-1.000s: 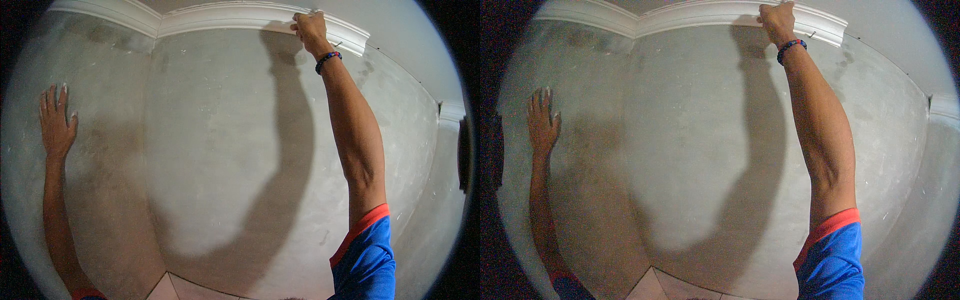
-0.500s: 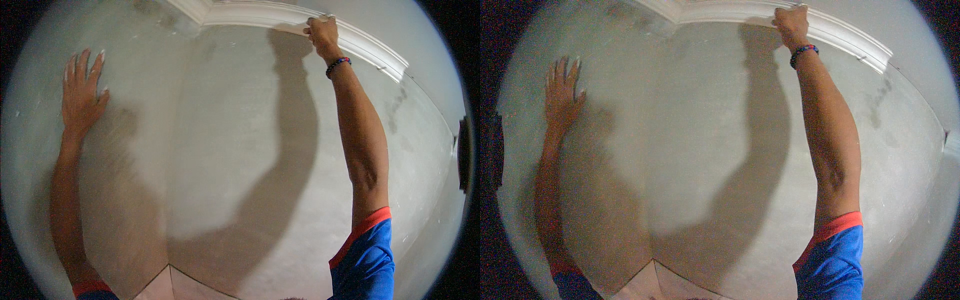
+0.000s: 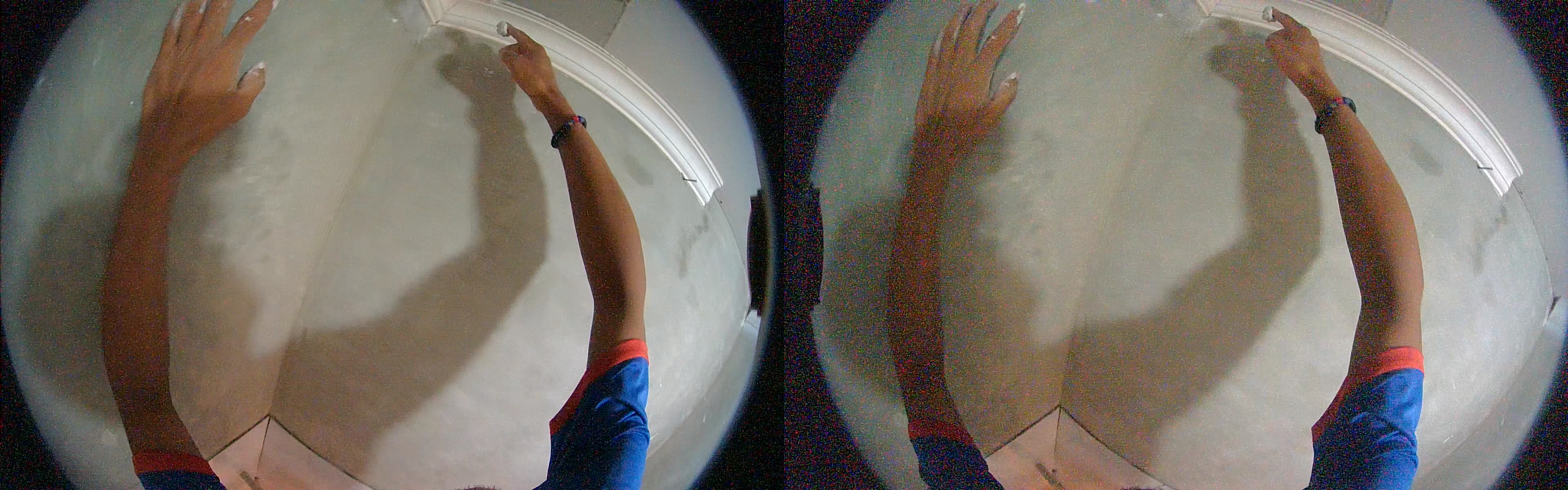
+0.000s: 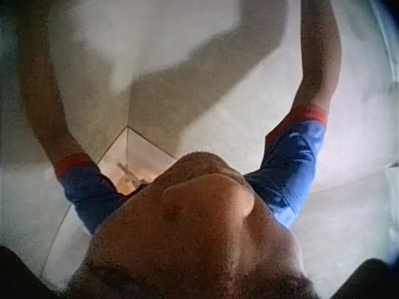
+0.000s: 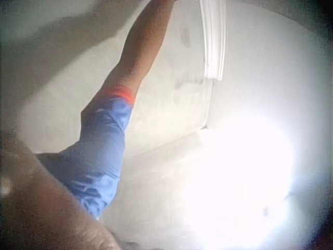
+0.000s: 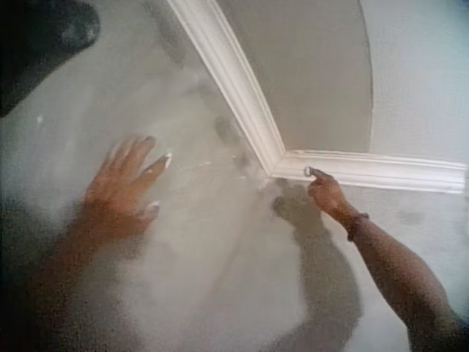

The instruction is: The person positions a section of white crown molding against a wall and ceiling corner, then applies a white paste by hand along the joint and smooths it with a finger.

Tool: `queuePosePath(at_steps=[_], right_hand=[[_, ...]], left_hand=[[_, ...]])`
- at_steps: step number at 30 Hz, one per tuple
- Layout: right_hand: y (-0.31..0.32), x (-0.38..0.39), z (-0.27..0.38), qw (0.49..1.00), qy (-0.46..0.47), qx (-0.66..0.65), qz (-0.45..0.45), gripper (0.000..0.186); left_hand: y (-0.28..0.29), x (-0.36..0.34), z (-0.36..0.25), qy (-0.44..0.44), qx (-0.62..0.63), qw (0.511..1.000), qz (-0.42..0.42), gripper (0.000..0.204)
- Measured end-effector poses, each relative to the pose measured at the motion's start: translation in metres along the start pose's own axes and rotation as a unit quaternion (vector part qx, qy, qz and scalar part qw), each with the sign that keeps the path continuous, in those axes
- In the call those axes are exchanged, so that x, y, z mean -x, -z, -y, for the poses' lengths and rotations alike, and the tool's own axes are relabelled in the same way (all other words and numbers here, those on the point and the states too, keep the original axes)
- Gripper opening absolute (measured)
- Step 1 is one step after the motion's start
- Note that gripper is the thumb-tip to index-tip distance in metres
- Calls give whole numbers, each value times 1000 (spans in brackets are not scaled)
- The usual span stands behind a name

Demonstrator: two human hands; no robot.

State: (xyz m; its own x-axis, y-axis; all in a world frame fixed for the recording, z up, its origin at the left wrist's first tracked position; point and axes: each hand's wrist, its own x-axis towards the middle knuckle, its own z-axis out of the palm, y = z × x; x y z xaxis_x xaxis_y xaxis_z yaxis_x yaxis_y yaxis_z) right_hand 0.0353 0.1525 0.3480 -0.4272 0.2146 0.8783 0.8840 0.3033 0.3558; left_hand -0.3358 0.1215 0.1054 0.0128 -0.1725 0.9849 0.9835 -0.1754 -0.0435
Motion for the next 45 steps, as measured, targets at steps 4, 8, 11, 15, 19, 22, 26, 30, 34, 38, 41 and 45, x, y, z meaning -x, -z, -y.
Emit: queuePosePath(at_steps=[4,8,11,15,19,22,26,30,34,38,41,45], right_hand=[[-51,-30,47,977,-125,-144,95,60],[-88,-55,57,981,-132,-124,64,64],[-108,-63,65,990,-120,-72,30,67],[-131,-77,52,996,-90,2,13,75],[-161,-74,53,980,-8,173,-97,84],[-170,-68,89,983,-80,152,-65,88],[-176,-77,67,976,-60,206,-39,95],[-186,-94,59,967,-119,218,-52,77],[-182,-96,78,895,-58,423,125,86],[-173,-87,62,915,-105,388,36,90],[-167,-90,52,936,-112,332,28,84],[-162,-80,80,930,2,358,83,69]], left_hand=[[7,26,47,-30,-14,997,-65,66],[15,28,43,-32,-9,998,-48,60],[6,28,42,-43,-44,996,-69,58],[-6,29,49,-76,-32,992,-97,57],[-20,38,52,-82,-28,989,-122,58],[-26,47,56,-85,6,984,-157,60],[-39,49,56,-87,-21,980,-176,60],[-47,44,53,-67,-69,984,-151,58],[-40,44,58,-57,-98,990,-84,57],[-35,38,40,-36,-83,991,-94,56],[-29,34,46,-70,-51,988,-129,56],[-20,36,58,-111,-17,982,-154,56]])
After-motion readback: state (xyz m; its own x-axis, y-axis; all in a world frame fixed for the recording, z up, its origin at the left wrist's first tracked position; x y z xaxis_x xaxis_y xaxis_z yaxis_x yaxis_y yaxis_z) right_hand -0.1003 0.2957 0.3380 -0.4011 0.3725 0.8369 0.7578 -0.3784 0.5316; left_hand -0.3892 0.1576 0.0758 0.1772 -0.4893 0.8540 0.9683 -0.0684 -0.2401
